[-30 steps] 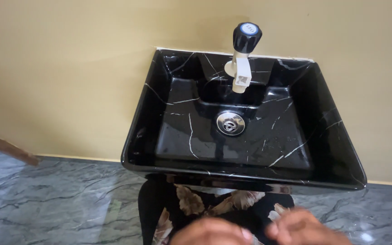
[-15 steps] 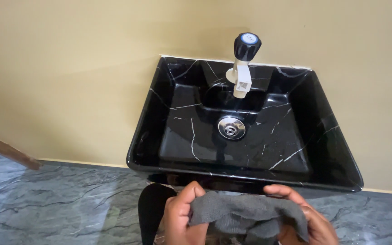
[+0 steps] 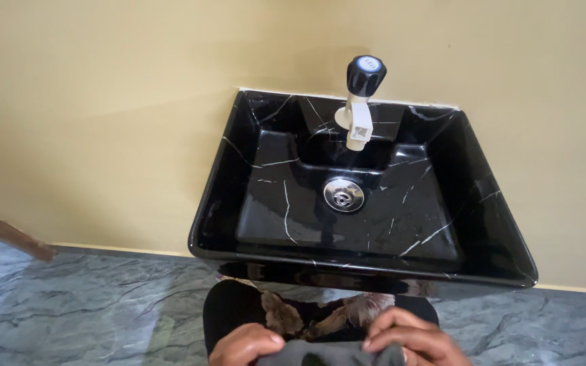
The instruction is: The person wets a grey cloth under a running tap, then wipes the inside and rim of a black marble sink. The person repeatedly wrings and refolds the cloth while cleaning the sink basin and faucet area.
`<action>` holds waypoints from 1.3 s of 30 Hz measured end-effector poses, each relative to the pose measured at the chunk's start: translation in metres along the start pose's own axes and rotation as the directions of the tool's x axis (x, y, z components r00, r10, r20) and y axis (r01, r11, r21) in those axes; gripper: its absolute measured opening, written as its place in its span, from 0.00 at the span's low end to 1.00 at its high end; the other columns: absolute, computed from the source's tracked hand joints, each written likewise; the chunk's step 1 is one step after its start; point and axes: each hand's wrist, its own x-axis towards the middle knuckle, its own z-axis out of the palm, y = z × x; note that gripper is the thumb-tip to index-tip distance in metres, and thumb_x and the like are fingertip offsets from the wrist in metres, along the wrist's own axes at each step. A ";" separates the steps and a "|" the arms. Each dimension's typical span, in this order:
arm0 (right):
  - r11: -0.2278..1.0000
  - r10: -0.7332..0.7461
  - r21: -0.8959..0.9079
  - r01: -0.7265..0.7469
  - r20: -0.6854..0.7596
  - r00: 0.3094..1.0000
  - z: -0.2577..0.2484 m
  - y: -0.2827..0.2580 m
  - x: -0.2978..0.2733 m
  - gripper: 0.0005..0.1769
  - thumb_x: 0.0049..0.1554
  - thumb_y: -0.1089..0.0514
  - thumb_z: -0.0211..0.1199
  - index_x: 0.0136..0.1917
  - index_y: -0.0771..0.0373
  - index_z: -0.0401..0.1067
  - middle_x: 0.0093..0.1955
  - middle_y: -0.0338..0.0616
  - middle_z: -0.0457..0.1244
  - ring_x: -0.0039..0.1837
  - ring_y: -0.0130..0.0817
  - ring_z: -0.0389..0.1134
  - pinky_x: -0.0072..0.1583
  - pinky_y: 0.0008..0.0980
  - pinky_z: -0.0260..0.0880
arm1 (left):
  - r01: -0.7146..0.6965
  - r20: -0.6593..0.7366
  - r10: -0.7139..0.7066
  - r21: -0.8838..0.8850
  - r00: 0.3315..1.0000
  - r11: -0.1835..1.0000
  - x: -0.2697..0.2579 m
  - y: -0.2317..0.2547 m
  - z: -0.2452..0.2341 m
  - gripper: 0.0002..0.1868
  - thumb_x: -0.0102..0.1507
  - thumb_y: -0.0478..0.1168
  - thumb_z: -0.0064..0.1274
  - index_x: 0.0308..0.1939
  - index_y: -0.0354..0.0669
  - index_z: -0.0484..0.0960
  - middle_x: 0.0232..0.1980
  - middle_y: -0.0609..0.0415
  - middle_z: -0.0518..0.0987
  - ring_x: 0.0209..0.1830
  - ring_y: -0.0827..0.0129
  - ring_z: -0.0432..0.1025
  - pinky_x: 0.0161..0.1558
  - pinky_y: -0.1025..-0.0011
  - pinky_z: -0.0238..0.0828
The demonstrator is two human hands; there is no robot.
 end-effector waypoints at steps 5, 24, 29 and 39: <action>0.671 0.410 -0.480 -0.566 -0.395 0.822 -0.003 -0.005 -0.024 0.20 0.52 0.57 0.70 0.59 0.46 0.82 0.44 0.37 0.72 0.45 0.29 0.75 0.50 0.31 0.76 | 0.065 -0.017 -0.063 0.362 0.998 0.930 0.022 0.038 -0.003 0.15 0.60 0.48 0.58 0.43 0.42 0.84 0.19 0.56 0.71 0.17 0.69 0.71 0.24 0.71 0.69; 0.317 -0.657 -0.888 -0.332 -0.458 0.599 0.011 -0.165 0.109 0.05 0.64 0.72 0.66 0.52 0.67 0.75 0.54 0.50 0.70 0.57 0.42 0.72 0.60 0.36 0.72 | 0.097 -0.120 -0.020 0.683 0.993 0.724 0.170 0.088 -0.009 0.13 0.64 0.36 0.56 0.53 0.44 0.82 0.47 0.55 0.83 0.48 0.63 0.75 0.54 0.60 0.66; 0.422 -0.576 -0.904 -0.074 -0.330 0.748 0.032 -0.123 0.109 0.09 0.58 0.66 0.66 0.53 0.63 0.75 0.52 0.43 0.70 0.56 0.38 0.73 0.58 0.36 0.74 | -0.182 0.100 0.154 0.643 0.983 0.744 0.145 0.078 0.049 0.15 0.71 0.46 0.45 0.56 0.44 0.79 0.56 0.55 0.82 0.60 0.65 0.73 0.65 0.58 0.62; -0.040 -0.785 -0.969 -0.245 -0.121 0.608 0.014 -0.056 0.106 0.13 0.68 0.49 0.55 0.53 0.57 0.76 0.49 0.39 0.69 0.53 0.34 0.69 0.64 0.40 0.59 | -0.216 0.070 0.309 0.856 0.948 0.469 0.130 0.029 0.102 0.25 0.77 0.60 0.30 0.60 0.54 0.79 0.51 0.63 0.78 0.59 0.68 0.70 0.68 0.58 0.51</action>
